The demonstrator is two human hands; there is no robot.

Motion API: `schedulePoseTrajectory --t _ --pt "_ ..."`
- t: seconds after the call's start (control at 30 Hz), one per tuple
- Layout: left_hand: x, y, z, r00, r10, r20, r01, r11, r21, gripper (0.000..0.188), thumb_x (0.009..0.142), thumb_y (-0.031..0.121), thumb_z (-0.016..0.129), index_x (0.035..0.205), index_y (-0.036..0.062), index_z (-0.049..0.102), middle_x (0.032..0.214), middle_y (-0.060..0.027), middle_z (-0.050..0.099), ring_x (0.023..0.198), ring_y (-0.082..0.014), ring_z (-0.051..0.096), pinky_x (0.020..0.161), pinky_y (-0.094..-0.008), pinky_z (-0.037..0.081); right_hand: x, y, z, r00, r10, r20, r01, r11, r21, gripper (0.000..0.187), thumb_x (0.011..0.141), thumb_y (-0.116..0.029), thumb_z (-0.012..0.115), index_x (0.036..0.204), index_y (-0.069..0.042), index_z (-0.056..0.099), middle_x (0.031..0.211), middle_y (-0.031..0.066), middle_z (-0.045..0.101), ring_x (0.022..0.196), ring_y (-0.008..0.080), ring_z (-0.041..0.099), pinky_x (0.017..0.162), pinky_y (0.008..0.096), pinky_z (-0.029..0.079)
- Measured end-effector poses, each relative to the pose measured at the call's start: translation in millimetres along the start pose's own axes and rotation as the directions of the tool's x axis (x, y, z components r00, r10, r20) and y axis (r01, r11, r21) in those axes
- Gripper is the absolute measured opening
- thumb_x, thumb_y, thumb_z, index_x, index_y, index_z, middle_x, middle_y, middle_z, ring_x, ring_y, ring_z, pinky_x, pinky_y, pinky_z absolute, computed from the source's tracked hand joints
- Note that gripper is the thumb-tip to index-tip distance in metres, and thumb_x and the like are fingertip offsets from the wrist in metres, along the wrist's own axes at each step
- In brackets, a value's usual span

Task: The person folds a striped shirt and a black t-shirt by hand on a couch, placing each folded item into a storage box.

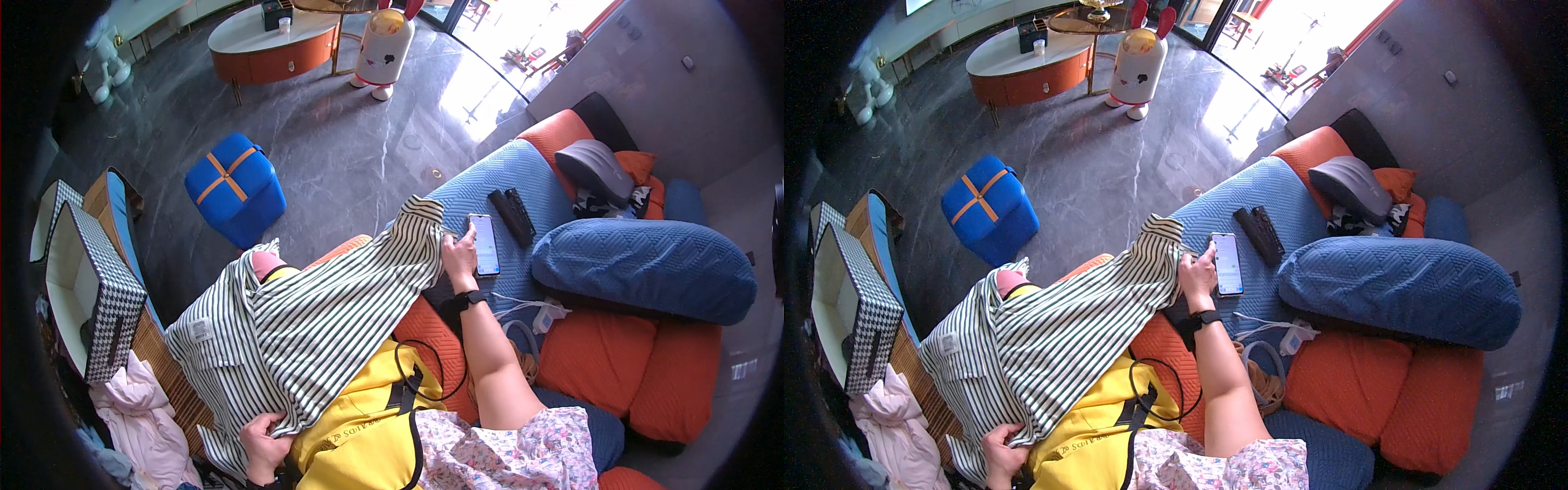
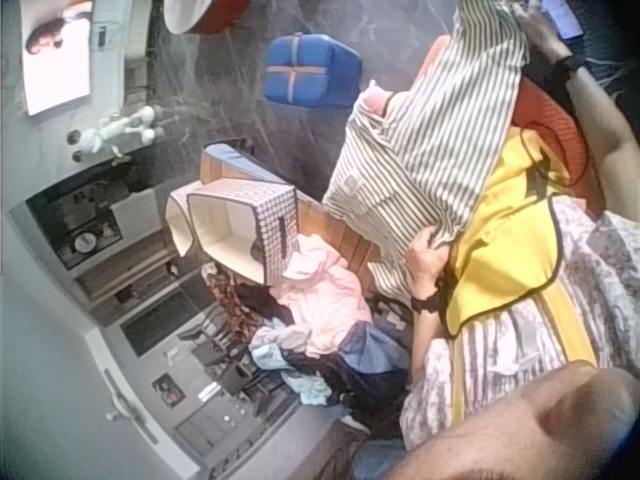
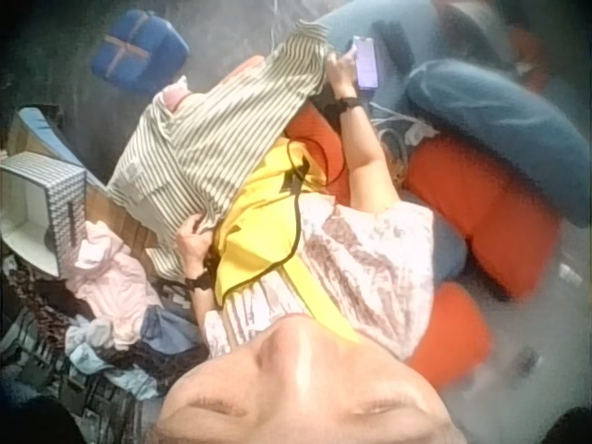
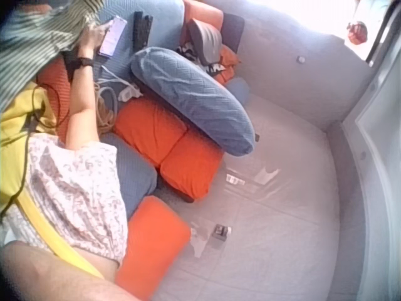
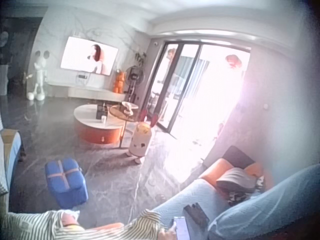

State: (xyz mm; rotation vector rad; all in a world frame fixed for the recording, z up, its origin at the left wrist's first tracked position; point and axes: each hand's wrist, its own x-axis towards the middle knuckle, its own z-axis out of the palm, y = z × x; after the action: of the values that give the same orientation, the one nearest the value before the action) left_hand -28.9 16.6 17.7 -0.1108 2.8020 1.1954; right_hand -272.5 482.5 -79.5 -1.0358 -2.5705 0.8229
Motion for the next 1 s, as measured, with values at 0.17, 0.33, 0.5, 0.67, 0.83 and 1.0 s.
schedulePoseTrajectory --t 0.17,0.33,0.5,0.67,0.83,1.0 --pt "0.9 0.1 -1.3 1.000 -0.004 -0.001 0.004 1.000 0.004 0.026 0.061 0.015 0.082 0.082 0.0016 0.074 0.072 -0.0118 0.070 0.061 -0.0207 0.069 0.057 -0.0291 0.054 16.8 -10.7 -7.2 0.994 0.082 0.072 -0.071 0.986 -0.152 0.090 0.079 -0.043 0.063 0.149 -0.002 0.022 0.105 0.0318 0.065 0.099 0.0457 0.064 0.089 0.0484 0.050" --pt "-0.5 -1.9 -3.1 0.994 -0.095 0.060 0.096 0.995 -0.003 0.026 0.063 0.014 0.079 0.084 0.0004 0.073 0.078 -0.0139 0.072 0.070 -0.0243 0.071 0.064 -0.0305 0.055 22.3 -12.7 -9.3 0.983 0.141 0.120 -0.130 0.987 -0.094 0.091 0.077 -0.043 0.064 0.149 -0.003 0.026 0.112 0.0315 0.063 0.107 0.0433 0.061 0.096 0.0447 0.047" --pt "1.0 -3.8 -1.7 0.998 -0.038 0.049 0.037 0.999 0.013 0.026 0.063 0.013 0.079 0.085 0.0005 0.073 0.078 -0.0138 0.072 0.069 -0.0231 0.071 0.063 -0.0301 0.055 34.4 -2.6 -5.3 0.983 0.130 0.127 -0.118 0.988 -0.099 0.090 0.076 -0.041 0.065 0.149 -0.003 0.029 0.114 0.0290 0.064 0.108 0.0392 0.063 0.096 0.0422 0.047" --pt "1.1 -0.9 -2.1 0.996 -0.068 0.054 0.068 0.998 0.001 0.025 0.062 0.011 0.078 0.085 0.0004 0.073 0.077 -0.0138 0.072 0.068 -0.0223 0.071 0.062 -0.0296 0.055 39.0 0.3 -2.7 0.979 0.130 0.158 -0.117 0.989 -0.090 0.089 0.076 -0.041 0.065 0.148 -0.002 0.030 0.114 0.0271 0.065 0.108 0.0363 0.063 0.096 0.0403 0.048" --pt "0.5 -3.6 -1.9 0.997 -0.064 0.052 0.064 0.998 0.007 0.026 0.062 0.011 0.078 0.085 0.0002 0.073 0.076 -0.0138 0.072 0.069 -0.0222 0.071 0.063 -0.0296 0.055 30.0 -8.5 -7.1 0.988 0.099 0.119 -0.081 0.987 -0.141 0.085 0.077 -0.041 0.065 0.146 -0.002 0.032 0.111 0.0274 0.066 0.105 0.0402 0.064 0.094 0.0437 0.048" --pt "-0.6 -5.7 -1.6 0.998 -0.047 0.046 0.047 0.999 0.009 0.025 0.063 0.011 0.078 0.084 0.0002 0.073 0.077 -0.0135 0.072 0.069 -0.0225 0.071 0.063 -0.0295 0.055 -5.4 -14.1 0.5 0.999 -0.020 0.027 0.022 0.997 -0.076 0.058 0.084 -0.035 0.062 0.130 -0.007 0.039 0.099 0.0272 0.067 0.096 0.0435 0.065 0.087 0.0505 0.049"
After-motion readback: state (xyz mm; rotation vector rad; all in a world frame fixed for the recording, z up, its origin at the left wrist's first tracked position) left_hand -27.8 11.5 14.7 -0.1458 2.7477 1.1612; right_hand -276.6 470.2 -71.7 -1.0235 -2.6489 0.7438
